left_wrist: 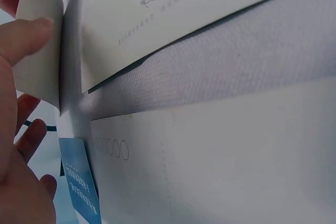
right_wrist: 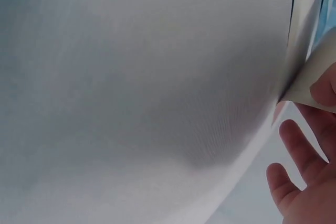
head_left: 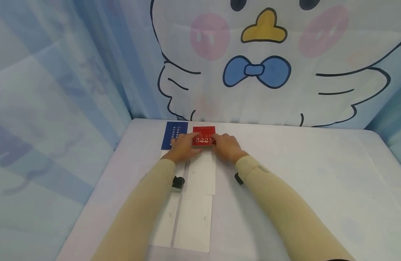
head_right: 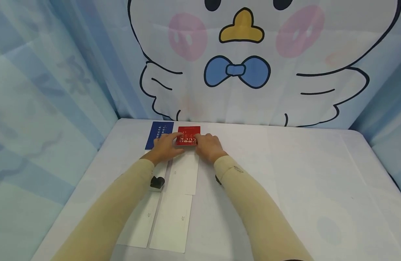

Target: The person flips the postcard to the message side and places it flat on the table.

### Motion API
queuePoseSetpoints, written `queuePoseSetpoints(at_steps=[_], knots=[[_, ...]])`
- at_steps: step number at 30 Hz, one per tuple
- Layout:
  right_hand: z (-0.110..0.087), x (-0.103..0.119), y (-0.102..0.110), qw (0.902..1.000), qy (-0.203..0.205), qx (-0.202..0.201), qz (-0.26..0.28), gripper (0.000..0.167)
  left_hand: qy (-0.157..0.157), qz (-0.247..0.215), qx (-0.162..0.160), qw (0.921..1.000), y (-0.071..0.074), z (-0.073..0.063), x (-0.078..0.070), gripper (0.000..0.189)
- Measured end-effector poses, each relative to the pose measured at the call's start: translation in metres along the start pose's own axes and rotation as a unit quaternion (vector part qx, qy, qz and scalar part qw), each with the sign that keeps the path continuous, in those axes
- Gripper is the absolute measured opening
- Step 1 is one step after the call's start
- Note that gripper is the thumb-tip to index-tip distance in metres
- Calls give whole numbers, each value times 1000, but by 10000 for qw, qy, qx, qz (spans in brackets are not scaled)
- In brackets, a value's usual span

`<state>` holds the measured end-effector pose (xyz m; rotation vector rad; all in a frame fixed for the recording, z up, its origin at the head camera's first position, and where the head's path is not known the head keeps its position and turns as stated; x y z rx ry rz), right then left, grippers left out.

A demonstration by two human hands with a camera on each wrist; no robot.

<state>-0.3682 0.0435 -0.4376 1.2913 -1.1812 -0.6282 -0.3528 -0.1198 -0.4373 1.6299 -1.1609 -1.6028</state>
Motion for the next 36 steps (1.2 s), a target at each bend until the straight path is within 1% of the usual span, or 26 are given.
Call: queuePoseSetpoints(at_steps=[5, 8, 11, 14, 17, 20, 21, 25, 27, 29, 30, 31, 33, 35, 36], knots=[[-1, -3, 5, 9990, 107, -54, 422, 48, 290, -23, 19, 9996, 0, 0, 2, 68], [-3, -3, 7, 9967, 83, -120, 802, 49, 371, -56, -15, 9993, -1, 0, 3, 66], [-4, -5, 9, 9915, -12, -353, 1249, 46, 373, -153, -195, 9990, 0, 0, 4, 60], [-4, -7, 11, 9831, -39, -756, 1669, 44, 314, -349, -475, 9978, 4, 1, 2, 52], [-4, -10, 16, 9684, -18, -1304, 2128, 44, 140, -604, -845, 9945, 10, 3, -3, 47], [-7, -14, 22, 9475, -48, -1902, 2569, 47, 34, -1015, -1161, 9880, 16, 3, -8, 44], [-8, -15, 24, 9388, -70, -2067, 2756, 48, 21, -1195, -1250, 9849, 18, 4, -10, 44], [-13, -17, 30, 9095, -147, -2489, 3326, 52, 32, -1897, -1511, 9701, 24, 3, -12, 47], [-13, -17, 32, 8972, -159, -2663, 3521, 50, 36, -2187, -1606, 9625, 26, 2, -12, 49], [-14, -17, 34, 8884, -145, -2905, 3552, 42, 55, -2372, -1676, 9569, 27, 1, -12, 51], [-14, -16, 35, 8866, -125, -3025, 3498, 36, 51, -2428, -1707, 9549, 27, 2, -12, 50], [-14, -16, 36, 8877, -103, -3100, 3403, 29, 38, -2497, -1733, 9527, 27, 1, -12, 49], [-14, -14, 38, 8923, -31, -3221, 3162, 17, -17, -2519, -1787, 9511, 27, 1, -14, 44], [-15, -12, 39, 9025, 56, -3224, 2856, 12, -134, -2422, -1814, 9530, 28, 1, -16, 38], [-15, -11, 39, 9083, 109, -3182, 2713, 13, -194, -2335, -1814, 9551, 28, 1, -17, 35]])
Point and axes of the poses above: each hand's wrist, its own z-axis towards the middle knuckle, its own y-axis out of the back of the hand, x = y × z, the point moved 5 cm from there along z, towards the middle knuckle, and after that the axes turned 1 degree about -z, right-handed, at the moved point
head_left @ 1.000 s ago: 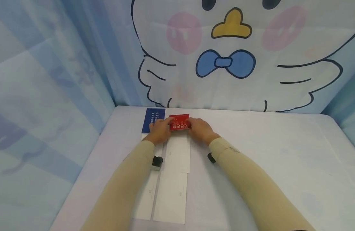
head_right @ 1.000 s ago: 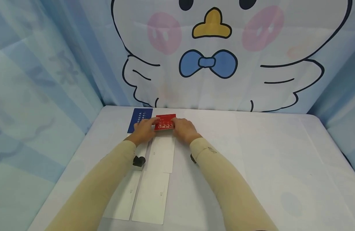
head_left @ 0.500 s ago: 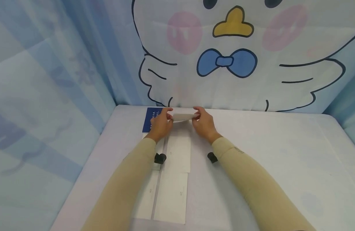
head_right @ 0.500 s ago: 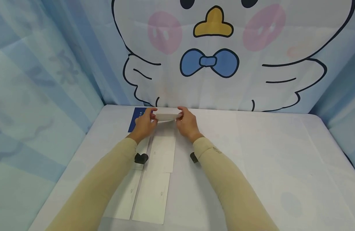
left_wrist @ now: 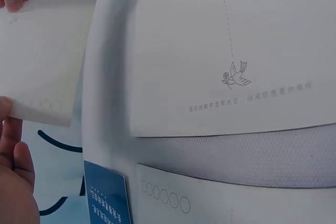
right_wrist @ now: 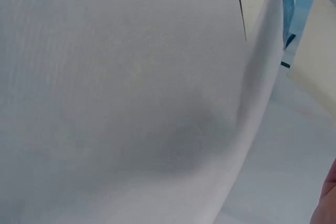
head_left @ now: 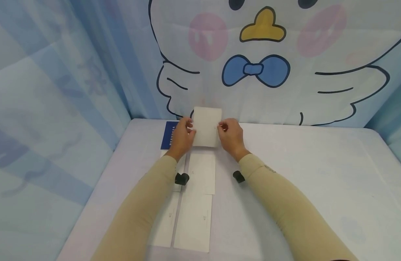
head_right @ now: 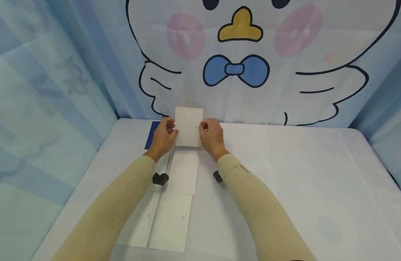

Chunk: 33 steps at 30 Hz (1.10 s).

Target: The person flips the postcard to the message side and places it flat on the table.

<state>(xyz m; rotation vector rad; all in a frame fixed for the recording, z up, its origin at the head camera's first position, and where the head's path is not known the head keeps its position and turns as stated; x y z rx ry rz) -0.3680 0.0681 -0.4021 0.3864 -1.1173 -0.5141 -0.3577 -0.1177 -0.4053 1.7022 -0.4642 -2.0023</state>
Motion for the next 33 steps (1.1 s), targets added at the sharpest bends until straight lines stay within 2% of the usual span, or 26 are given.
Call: queuePoseSetpoints(at_steps=[3, 7, 12, 15, 21, 28, 33], knots=[[-1, 0, -3, 9991, 92, 308, -263, 23, -166, 296, 127, 9993, -2, 0, -2, 33], [-2, -3, -7, 9960, 25, 794, -417, 39, -117, 914, 388, 9950, -4, 1, -1, 40], [-3, -7, -12, 9881, -178, 1429, -541, 54, 65, 1833, 691, 9806, -8, 1, 4, 51], [-4, -10, -17, 9809, -307, 1786, -700, 59, 131, 2152, 883, 9725, -11, 0, 8, 54], [-7, -15, -24, 9683, -458, 2248, -993, 64, 176, 2394, 1129, 9642, -16, -3, 18, 56], [-9, -20, -30, 9628, -651, 2358, -1151, 63, 261, 2404, 1199, 9629, -22, -4, 24, 57], [-8, -22, -33, 9582, -617, 2426, -1385, 62, 337, 2518, 1228, 9594, -25, -4, 27, 57]])
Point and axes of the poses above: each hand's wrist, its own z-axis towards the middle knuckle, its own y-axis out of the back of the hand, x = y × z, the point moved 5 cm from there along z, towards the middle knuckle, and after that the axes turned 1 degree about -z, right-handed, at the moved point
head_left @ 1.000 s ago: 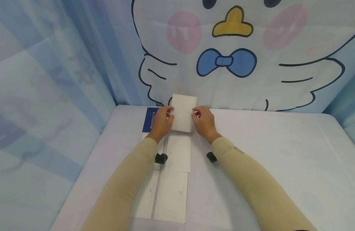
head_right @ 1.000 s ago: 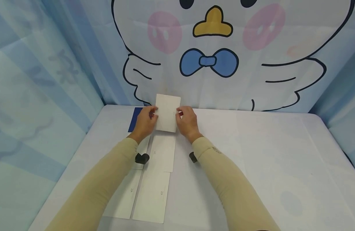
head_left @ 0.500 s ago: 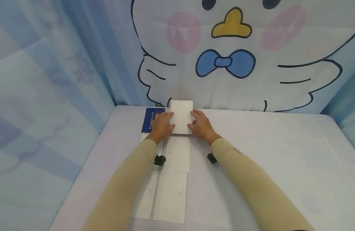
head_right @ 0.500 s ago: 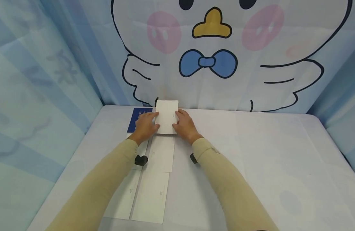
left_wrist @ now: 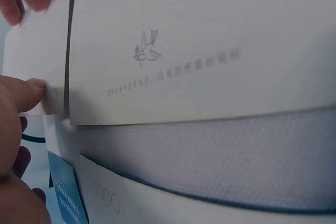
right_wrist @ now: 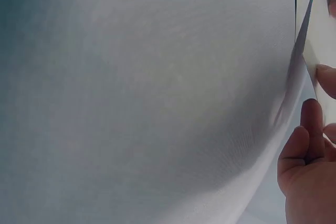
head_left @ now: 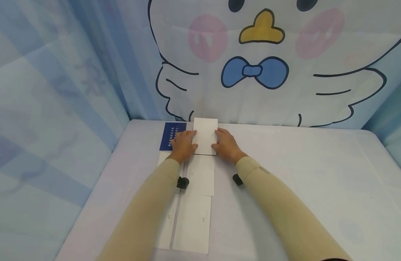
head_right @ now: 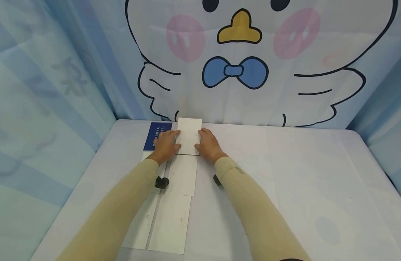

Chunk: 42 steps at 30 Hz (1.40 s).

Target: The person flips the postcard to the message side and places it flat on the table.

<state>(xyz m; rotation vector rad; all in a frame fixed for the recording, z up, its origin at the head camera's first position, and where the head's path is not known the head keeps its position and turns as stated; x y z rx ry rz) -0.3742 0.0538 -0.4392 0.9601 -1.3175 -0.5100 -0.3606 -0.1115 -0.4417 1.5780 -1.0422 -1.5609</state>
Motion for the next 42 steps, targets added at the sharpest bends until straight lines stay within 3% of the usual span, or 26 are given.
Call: queuePoseSetpoints(at_steps=[14, 31, 42], knots=[[6, -2, -5, 9986, -82, 386, -342, 65, 171, 99, 175, 9997, -6, 2, 0, 57], [6, -4, -7, 9905, -102, 1133, -777, 66, 264, 47, 386, 9989, -7, 3, 3, 55], [7, -8, -10, 9926, -190, 1126, -401, 70, 565, -293, 495, 9967, -8, 2, 3, 54]])
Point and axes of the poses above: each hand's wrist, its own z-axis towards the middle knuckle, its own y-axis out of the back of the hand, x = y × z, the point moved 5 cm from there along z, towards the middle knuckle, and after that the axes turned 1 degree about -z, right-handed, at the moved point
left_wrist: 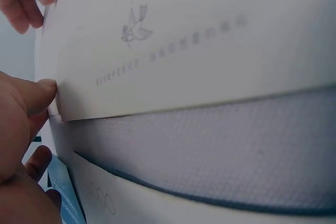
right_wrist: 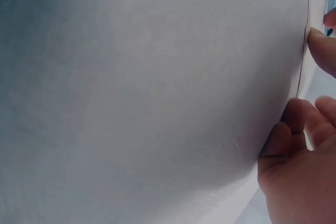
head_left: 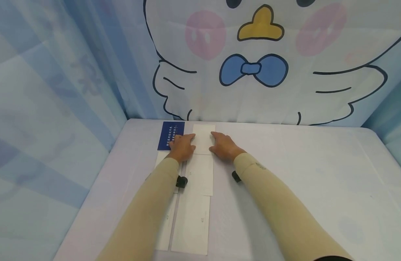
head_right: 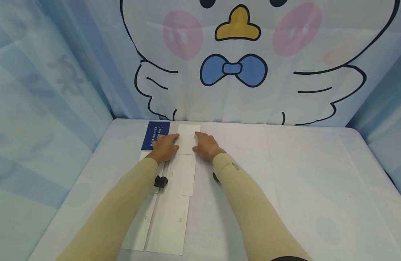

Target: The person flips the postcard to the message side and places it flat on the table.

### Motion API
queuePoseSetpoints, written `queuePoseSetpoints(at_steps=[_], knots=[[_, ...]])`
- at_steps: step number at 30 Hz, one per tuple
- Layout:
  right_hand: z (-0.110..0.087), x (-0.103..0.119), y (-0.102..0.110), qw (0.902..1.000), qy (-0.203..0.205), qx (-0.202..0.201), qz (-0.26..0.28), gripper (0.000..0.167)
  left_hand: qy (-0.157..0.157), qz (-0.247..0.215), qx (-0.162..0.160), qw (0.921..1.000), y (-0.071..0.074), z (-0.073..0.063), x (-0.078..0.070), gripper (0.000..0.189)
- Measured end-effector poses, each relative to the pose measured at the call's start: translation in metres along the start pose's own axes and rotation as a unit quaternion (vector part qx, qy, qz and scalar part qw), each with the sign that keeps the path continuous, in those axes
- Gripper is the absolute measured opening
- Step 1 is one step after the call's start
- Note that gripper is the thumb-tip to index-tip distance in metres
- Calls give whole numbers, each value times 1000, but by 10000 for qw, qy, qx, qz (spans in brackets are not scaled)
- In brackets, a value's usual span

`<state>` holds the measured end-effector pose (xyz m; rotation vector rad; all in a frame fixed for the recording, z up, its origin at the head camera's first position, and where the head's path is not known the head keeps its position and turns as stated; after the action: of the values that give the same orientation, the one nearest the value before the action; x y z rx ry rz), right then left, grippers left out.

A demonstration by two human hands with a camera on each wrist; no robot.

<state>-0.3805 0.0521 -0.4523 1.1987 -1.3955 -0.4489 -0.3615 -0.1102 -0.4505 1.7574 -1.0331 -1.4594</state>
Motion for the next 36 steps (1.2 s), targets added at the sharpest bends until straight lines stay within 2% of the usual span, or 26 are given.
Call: queuePoseSetpoints(at_steps=[3, 8, 14, 18, 24, 27, 30, 36], knots=[[-1, 1, 0, 10000, -50, 60, -5, 69, -6, 44, 23, 10000, -1, 0, 0, 54], [-3, 4, 1, 9999, -116, -1, 50, 67, -212, 121, 15, 9997, 1, 0, -1, 52], [-6, 6, 2, 9992, -108, -360, -95, 66, -250, -268, 22, 9993, 11, -3, 4, 55], [-12, 9, 7, 9982, 99, -576, -158, 62, -169, -314, -30, 9994, 30, -7, 21, 58], [-16, 24, 11, 9977, 453, -494, -20, 58, 118, -100, -97, 9998, 53, -15, 63, 61], [-12, 34, 8, 9979, 483, -440, -15, 58, 270, -81, -107, 9995, 56, -18, 80, 63], [-7, 44, 2, 9981, 487, -368, -118, 60, 260, 13, -113, 9996, 57, -18, 89, 64], [0, 65, -12, 9984, 466, -243, -228, 60, 62, 122, -205, 9997, 56, -17, 95, 68]])
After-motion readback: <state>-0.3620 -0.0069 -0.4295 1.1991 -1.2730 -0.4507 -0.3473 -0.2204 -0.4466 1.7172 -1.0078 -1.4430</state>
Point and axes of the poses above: each hand's wrist, its own z-axis towards the middle knuckle, its own y-axis out of the back of the hand, x = y × z, the point moved 5 cm from there along z, towards the middle knuckle, and after that the axes turned 1 degree about -z, right-handed, at the moved point
